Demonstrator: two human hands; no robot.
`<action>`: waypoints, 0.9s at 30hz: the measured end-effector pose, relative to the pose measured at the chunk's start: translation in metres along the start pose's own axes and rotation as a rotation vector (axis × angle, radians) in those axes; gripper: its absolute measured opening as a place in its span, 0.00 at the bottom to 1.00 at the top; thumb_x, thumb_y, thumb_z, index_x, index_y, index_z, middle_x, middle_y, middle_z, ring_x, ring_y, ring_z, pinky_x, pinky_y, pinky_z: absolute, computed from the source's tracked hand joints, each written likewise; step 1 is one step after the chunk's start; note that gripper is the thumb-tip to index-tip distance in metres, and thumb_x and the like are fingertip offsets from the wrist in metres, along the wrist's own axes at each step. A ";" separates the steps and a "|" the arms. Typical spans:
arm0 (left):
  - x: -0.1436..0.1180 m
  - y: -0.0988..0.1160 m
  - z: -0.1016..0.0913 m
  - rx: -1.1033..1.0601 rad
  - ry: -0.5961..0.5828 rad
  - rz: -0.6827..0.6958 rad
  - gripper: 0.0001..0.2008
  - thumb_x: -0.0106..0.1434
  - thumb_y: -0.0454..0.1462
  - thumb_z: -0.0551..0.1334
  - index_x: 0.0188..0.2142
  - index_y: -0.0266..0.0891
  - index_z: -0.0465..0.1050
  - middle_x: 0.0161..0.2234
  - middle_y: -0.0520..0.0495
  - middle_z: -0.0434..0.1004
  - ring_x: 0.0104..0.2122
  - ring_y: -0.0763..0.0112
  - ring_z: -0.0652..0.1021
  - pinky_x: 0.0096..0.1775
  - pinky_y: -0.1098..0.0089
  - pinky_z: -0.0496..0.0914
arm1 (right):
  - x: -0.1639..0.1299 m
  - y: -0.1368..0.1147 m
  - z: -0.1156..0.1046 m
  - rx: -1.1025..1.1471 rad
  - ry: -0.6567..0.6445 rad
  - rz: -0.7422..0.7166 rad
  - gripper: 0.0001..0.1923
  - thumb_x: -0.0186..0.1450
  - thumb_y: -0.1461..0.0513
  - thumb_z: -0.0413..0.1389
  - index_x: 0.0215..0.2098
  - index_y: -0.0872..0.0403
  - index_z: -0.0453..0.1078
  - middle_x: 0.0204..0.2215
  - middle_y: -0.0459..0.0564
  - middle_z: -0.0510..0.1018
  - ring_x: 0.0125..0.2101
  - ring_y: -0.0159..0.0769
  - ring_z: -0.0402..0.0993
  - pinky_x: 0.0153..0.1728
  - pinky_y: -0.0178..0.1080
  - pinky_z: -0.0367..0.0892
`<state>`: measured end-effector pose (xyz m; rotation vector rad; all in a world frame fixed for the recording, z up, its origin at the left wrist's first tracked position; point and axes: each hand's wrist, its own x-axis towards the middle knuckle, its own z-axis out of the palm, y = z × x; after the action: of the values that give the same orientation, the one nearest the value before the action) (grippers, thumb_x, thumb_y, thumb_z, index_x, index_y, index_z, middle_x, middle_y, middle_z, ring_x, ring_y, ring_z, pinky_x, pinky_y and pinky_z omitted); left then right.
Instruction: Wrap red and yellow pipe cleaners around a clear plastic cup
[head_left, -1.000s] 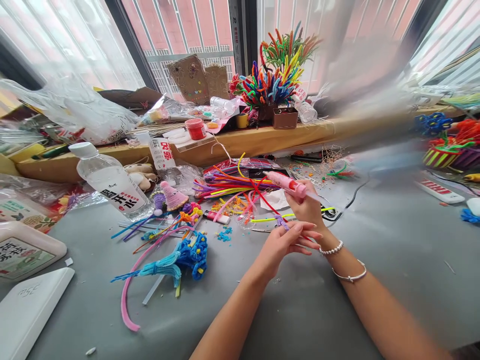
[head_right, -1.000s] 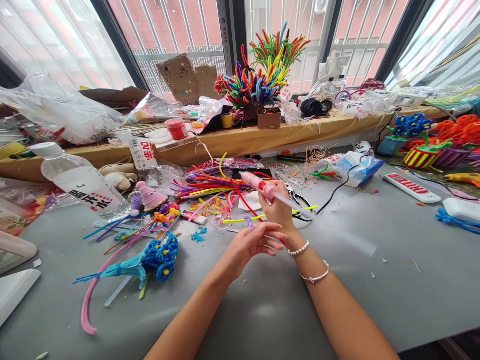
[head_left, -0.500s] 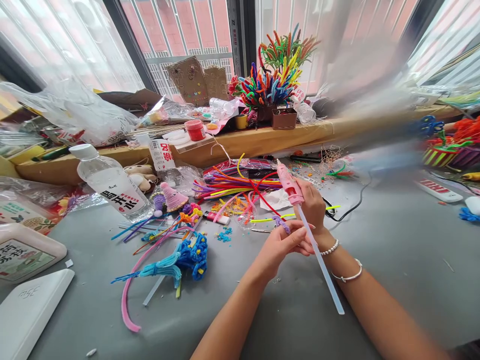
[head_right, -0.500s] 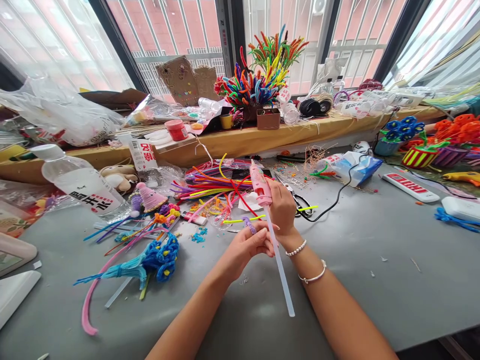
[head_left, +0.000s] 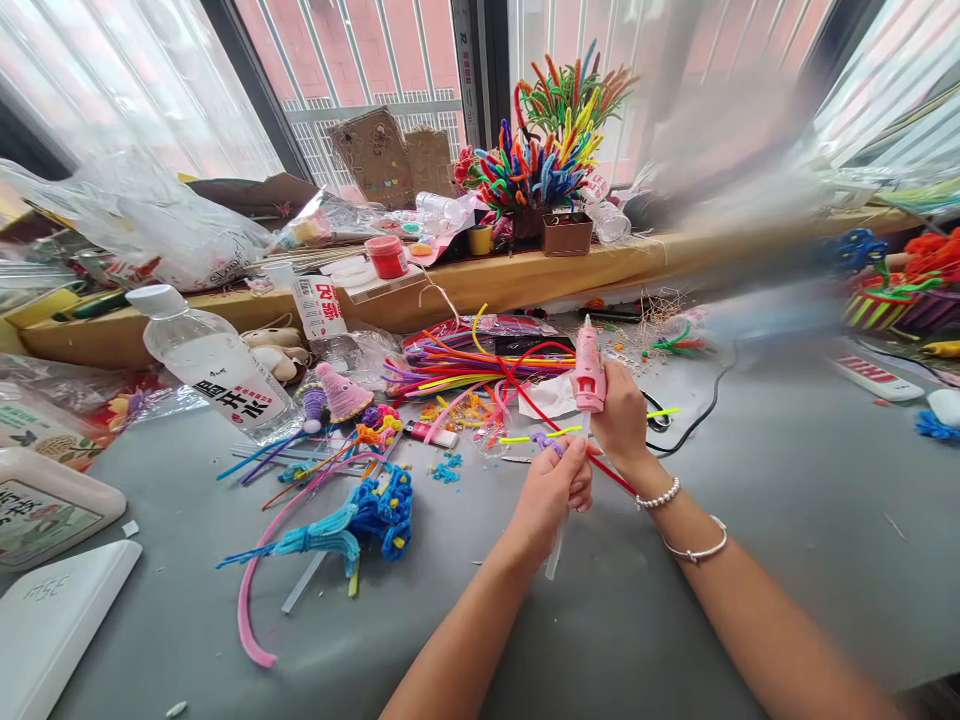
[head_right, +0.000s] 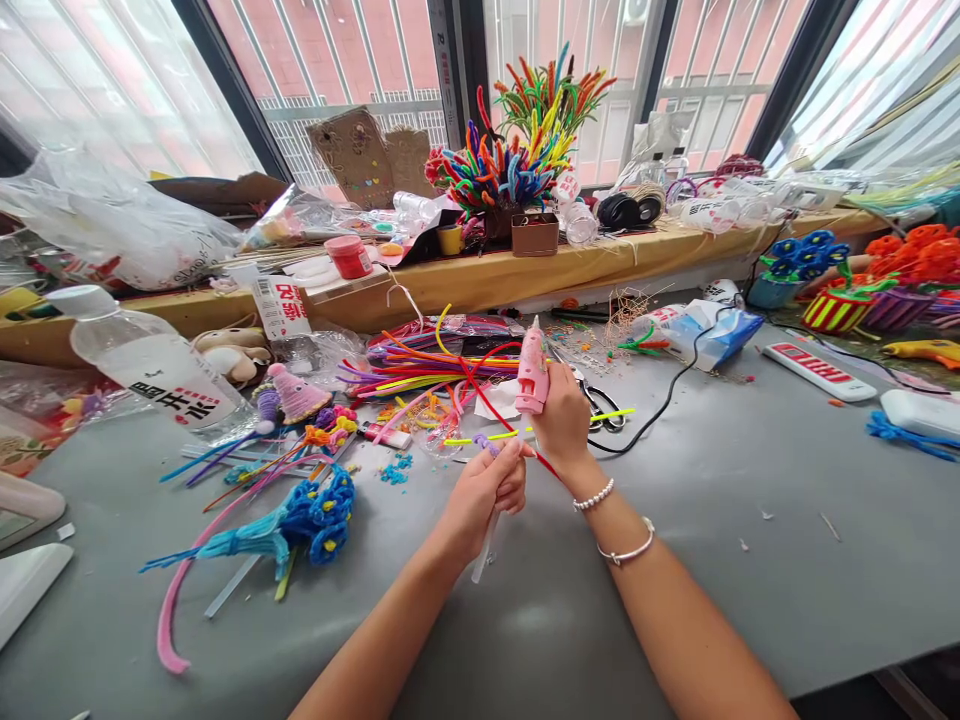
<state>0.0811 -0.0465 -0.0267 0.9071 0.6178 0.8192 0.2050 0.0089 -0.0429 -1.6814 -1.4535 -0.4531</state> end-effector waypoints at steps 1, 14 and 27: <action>0.000 0.000 0.000 0.004 0.013 0.007 0.17 0.56 0.48 0.56 0.30 0.35 0.64 0.13 0.62 0.48 0.12 0.85 0.51 0.17 0.78 0.51 | -0.001 -0.001 0.000 -0.008 -0.012 -0.006 0.06 0.60 0.61 0.46 0.29 0.55 0.62 0.24 0.50 0.70 0.24 0.35 0.65 0.22 0.34 0.55; 0.002 -0.003 -0.004 -0.047 0.094 0.036 0.16 0.54 0.50 0.57 0.29 0.38 0.62 0.11 0.63 0.48 0.10 0.85 0.50 0.13 0.79 0.49 | -0.008 -0.013 -0.002 -0.093 -0.065 -0.123 0.08 0.61 0.62 0.48 0.31 0.57 0.67 0.29 0.52 0.72 0.23 0.34 0.64 0.20 0.33 0.53; 0.002 0.000 -0.006 -0.110 0.218 0.081 0.15 0.55 0.47 0.57 0.30 0.36 0.63 0.12 0.63 0.48 0.11 0.85 0.50 0.15 0.80 0.49 | 0.000 -0.004 -0.002 0.075 -0.182 -0.367 0.14 0.56 0.60 0.53 0.38 0.59 0.68 0.32 0.54 0.72 0.35 0.43 0.62 0.39 0.42 0.59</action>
<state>0.0773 -0.0418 -0.0297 0.7520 0.7214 1.0245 0.2014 0.0075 -0.0400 -1.4277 -1.9024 -0.4444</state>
